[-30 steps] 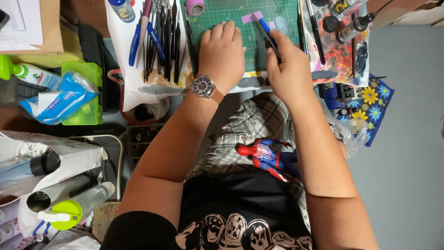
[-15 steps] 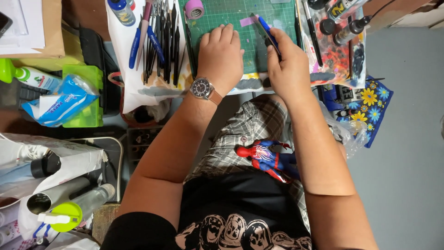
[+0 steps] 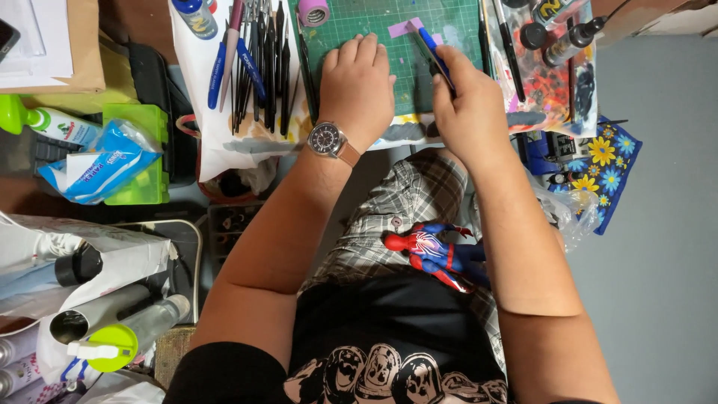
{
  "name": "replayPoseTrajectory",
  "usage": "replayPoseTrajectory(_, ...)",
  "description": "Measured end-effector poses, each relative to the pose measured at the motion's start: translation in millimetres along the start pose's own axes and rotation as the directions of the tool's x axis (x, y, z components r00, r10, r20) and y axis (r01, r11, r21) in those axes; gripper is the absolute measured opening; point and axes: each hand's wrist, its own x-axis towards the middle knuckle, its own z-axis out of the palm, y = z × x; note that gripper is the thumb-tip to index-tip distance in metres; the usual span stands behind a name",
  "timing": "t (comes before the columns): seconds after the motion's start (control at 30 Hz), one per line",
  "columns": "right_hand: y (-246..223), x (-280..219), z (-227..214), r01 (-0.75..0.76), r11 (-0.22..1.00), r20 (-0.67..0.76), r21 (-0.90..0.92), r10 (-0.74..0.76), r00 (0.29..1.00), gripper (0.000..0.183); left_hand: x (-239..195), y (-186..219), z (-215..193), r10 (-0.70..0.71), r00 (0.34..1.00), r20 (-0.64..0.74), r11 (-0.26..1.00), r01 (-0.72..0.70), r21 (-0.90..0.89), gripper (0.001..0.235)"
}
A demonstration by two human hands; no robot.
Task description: Cutting small strips of tape and applying them to an action figure for masking or repair.
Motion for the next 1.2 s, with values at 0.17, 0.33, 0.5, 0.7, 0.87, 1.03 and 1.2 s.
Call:
replayPoseTrajectory(0.17,3.8,-16.1,-7.1,-0.049,0.998,-0.022,0.03,0.05,0.998,0.035,-1.2,-0.1,-0.5,0.002,1.0,0.015,1.0,-0.002,-0.004,0.041)
replayPoseTrajectory(0.33,14.3,-11.9,8.0,-0.332,0.683,-0.043,0.651,0.47,0.882,0.032,13.5,-3.7,-7.5,0.009,1.0,-0.012,1.0,-0.009,-0.004,0.012)
replayPoseTrajectory(0.5,-4.8,-4.7,8.4,-0.497,0.474,0.094,0.727,0.649,0.755,0.031,43.0,-20.7,-2.3,0.02,0.988,0.154,0.999,-0.013,-0.047,0.026)
replayPoseTrajectory(0.7,-3.8,-6.1,12.4,-0.507,0.424,0.101,0.751,0.684,0.722,0.031,41.6,-28.7,-1.0,0.114,0.992,0.048,0.991,-0.111,-0.075,0.031)
replayPoseTrajectory(0.87,-11.7,-3.8,10.5,-0.52,0.402,0.121,0.753,0.693,0.711,0.031,40.0,-28.9,-2.3,0.136,0.991,0.011,0.988,-0.134,-0.079,0.029)
replayPoseTrajectory(1.03,-20.1,-2.2,6.3,-0.539,0.365,0.155,0.759,0.703,0.694,0.027,40.1,-30.3,-1.8,0.143,0.99,0.021,0.987,-0.141,-0.079,0.03)
replayPoseTrajectory(1.2,-17.1,-0.8,8.6,-0.539,0.35,0.155,0.766,0.713,0.684,0.028,40.2,-31.8,0.0,0.149,0.989,0.019,0.986,-0.148,-0.078,0.026)
